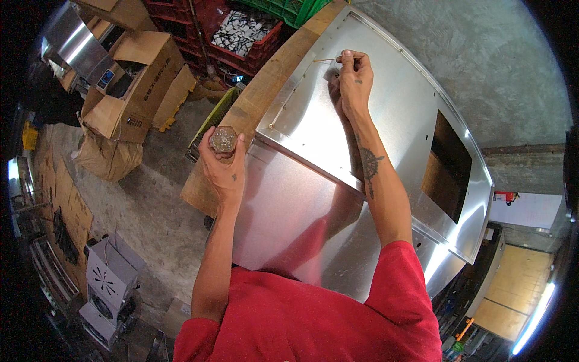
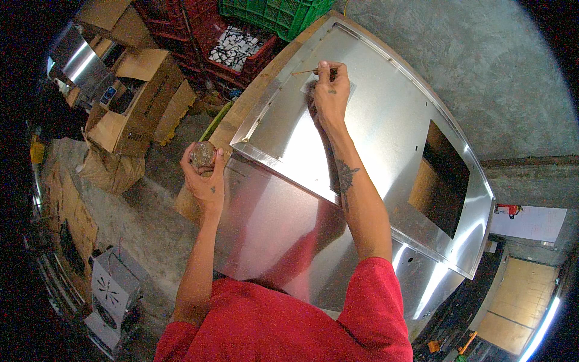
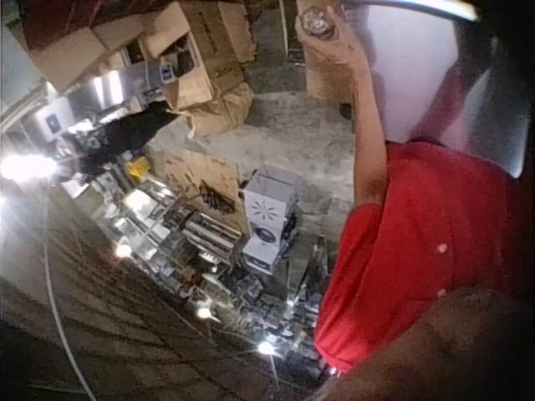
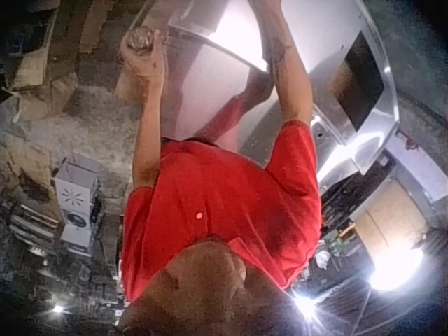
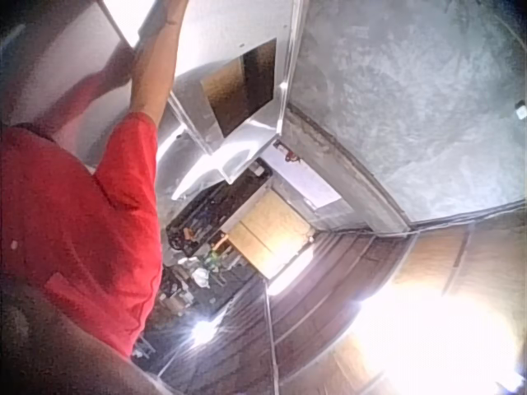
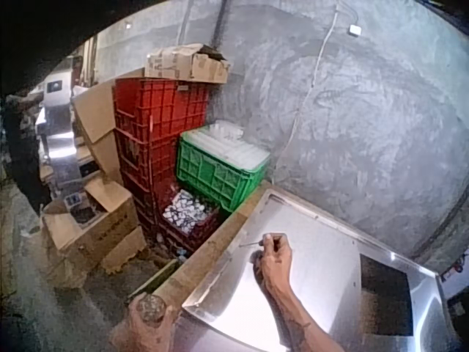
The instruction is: The person applies a viscous substance from a small jar onto the edges and seams of a stainless steel appliance using a wooden stick. They work methodically along the perimeter and corners, re-dipping the stick as needed.
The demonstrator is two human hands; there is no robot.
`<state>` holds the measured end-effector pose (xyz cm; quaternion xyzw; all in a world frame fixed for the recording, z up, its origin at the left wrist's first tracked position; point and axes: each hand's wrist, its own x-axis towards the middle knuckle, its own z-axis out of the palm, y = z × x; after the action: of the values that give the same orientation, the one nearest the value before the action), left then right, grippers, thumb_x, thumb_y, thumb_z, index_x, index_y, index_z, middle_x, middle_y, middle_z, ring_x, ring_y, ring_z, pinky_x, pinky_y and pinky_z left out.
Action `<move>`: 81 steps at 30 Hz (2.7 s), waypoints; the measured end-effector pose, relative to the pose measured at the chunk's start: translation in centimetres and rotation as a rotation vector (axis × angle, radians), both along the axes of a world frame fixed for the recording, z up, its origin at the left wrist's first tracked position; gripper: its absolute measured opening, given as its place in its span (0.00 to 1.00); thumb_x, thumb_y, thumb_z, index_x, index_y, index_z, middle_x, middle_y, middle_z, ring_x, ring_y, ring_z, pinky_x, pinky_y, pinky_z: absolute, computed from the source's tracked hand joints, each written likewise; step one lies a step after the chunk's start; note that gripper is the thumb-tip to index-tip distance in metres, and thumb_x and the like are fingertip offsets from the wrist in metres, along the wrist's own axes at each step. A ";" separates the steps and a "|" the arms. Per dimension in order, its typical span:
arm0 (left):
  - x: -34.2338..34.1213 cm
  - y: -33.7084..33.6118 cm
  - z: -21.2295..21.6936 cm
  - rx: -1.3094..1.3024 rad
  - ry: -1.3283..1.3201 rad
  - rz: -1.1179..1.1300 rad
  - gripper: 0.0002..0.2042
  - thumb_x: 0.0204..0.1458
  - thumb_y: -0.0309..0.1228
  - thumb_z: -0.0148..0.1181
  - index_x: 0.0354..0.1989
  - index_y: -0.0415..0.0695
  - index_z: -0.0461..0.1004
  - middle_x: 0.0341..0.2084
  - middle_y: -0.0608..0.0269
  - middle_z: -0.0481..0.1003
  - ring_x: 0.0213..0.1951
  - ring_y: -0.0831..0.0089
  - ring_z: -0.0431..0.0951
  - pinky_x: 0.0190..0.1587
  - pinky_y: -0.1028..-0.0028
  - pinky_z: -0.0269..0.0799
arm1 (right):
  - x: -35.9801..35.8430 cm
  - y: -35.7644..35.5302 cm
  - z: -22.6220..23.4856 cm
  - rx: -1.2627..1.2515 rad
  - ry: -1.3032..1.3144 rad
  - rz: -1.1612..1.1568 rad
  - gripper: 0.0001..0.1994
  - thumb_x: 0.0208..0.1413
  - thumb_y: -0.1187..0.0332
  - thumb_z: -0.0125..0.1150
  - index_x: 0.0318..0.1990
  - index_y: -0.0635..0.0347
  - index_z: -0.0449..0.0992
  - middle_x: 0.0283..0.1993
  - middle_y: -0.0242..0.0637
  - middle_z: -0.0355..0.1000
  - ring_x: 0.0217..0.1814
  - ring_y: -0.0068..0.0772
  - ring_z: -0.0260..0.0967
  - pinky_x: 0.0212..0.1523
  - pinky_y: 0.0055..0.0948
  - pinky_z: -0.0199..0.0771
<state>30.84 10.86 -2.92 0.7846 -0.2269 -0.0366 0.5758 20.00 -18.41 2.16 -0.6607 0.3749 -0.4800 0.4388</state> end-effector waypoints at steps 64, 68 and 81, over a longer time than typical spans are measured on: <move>0.0 0.1 -1.9 -0.081 -0.062 -0.023 0.34 0.54 0.29 0.77 0.68 0.40 0.67 0.59 0.44 0.75 0.58 0.47 0.79 0.56 0.58 0.79 | 1.8 18.3 7.0 -0.316 0.349 0.475 0.06 0.70 0.71 0.63 0.47 0.64 0.77 0.42 0.47 0.77 0.38 0.47 0.77 0.40 0.34 0.79; -0.2 -0.2 -0.4 -0.055 0.053 0.012 0.33 0.57 0.32 0.76 0.68 0.41 0.67 0.59 0.46 0.75 0.58 0.55 0.79 0.57 0.60 0.78 | 1.1 12.7 7.5 -0.162 0.069 0.296 0.10 0.75 0.64 0.59 0.48 0.63 0.74 0.41 0.37 0.75 0.35 0.27 0.68 0.37 0.25 0.70; -0.1 -0.1 -0.8 -0.059 -0.005 -0.016 0.32 0.60 0.37 0.75 0.68 0.39 0.66 0.59 0.46 0.74 0.56 0.56 0.79 0.52 0.62 0.80 | -0.8 2.8 0.3 0.092 -0.134 0.078 0.12 0.76 0.62 0.59 0.44 0.63 0.74 0.37 0.32 0.73 0.32 0.17 0.60 0.32 0.22 0.61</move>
<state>30.71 10.72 -3.70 0.7655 -0.2354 -0.0325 0.5980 19.18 -15.57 2.46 -0.6203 0.3405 -0.4878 0.5112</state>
